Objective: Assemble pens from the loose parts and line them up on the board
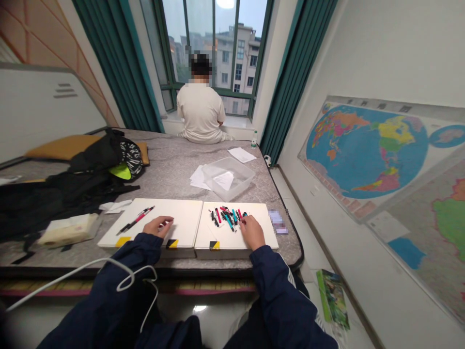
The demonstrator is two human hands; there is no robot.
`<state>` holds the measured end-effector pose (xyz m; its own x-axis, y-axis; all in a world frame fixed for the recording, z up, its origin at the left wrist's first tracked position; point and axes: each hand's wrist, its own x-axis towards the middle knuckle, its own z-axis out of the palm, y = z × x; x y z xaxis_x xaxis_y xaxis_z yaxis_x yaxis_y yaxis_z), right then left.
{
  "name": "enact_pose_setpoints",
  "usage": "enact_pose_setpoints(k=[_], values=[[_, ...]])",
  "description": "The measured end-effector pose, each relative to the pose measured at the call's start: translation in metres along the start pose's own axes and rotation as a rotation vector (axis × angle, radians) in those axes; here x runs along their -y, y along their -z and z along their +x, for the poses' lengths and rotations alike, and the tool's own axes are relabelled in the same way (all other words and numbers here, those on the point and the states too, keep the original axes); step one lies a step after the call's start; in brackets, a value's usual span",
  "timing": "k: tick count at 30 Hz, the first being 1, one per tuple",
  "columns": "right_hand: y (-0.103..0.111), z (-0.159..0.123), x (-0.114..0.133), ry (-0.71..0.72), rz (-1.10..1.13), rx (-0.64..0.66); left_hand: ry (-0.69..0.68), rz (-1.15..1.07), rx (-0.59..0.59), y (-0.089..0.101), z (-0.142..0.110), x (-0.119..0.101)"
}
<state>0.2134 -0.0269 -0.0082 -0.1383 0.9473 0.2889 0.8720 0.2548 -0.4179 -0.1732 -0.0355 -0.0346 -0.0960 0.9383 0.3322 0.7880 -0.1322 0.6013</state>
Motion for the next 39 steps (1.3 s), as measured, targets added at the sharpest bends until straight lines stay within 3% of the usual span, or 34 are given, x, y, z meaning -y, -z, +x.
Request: enact_pose_setpoints(k=[3, 6, 12, 19, 23, 27, 32, 36, 39], values=[[0.000, 0.026, 0.017, -0.017, -0.081, 0.066, 0.039, -0.140, -0.026, -0.025, -0.002, -0.022], [-0.004, 0.048, 0.030, -0.052, -0.158, 0.128, 0.122, -0.272, -0.071, -0.044, -0.002, -0.029], [-0.018, 0.066, 0.040, -0.109, -0.251, 0.228, 0.123, -0.277, -0.088, -0.055, -0.003, -0.022], [-0.024, 0.066, 0.044, -0.178, -0.242, 0.221, 0.135, -0.260, -0.066, -0.053, -0.005, -0.023], [-0.020, 0.064, 0.047, -0.207, -0.120, 0.144, 0.138, -0.329, -0.057, -0.053, -0.004, -0.025], [-0.034, 0.052, 0.077, -0.157, 0.192, 0.050, 0.192, -0.555, -0.003, -0.056, -0.002, -0.038], [-0.077, 0.029, 0.138, -0.084, 0.477, 0.048, 0.333, -0.899, 0.110, -0.065, 0.000, -0.054], [-0.093, 0.017, 0.157, -0.035, 0.436, 0.023, 0.342, -0.900, 0.139, -0.063, 0.003, -0.050], [-0.081, 0.017, 0.146, 0.082, 0.298, 0.077, 0.344, -0.872, 0.113, -0.060, 0.005, -0.046]])
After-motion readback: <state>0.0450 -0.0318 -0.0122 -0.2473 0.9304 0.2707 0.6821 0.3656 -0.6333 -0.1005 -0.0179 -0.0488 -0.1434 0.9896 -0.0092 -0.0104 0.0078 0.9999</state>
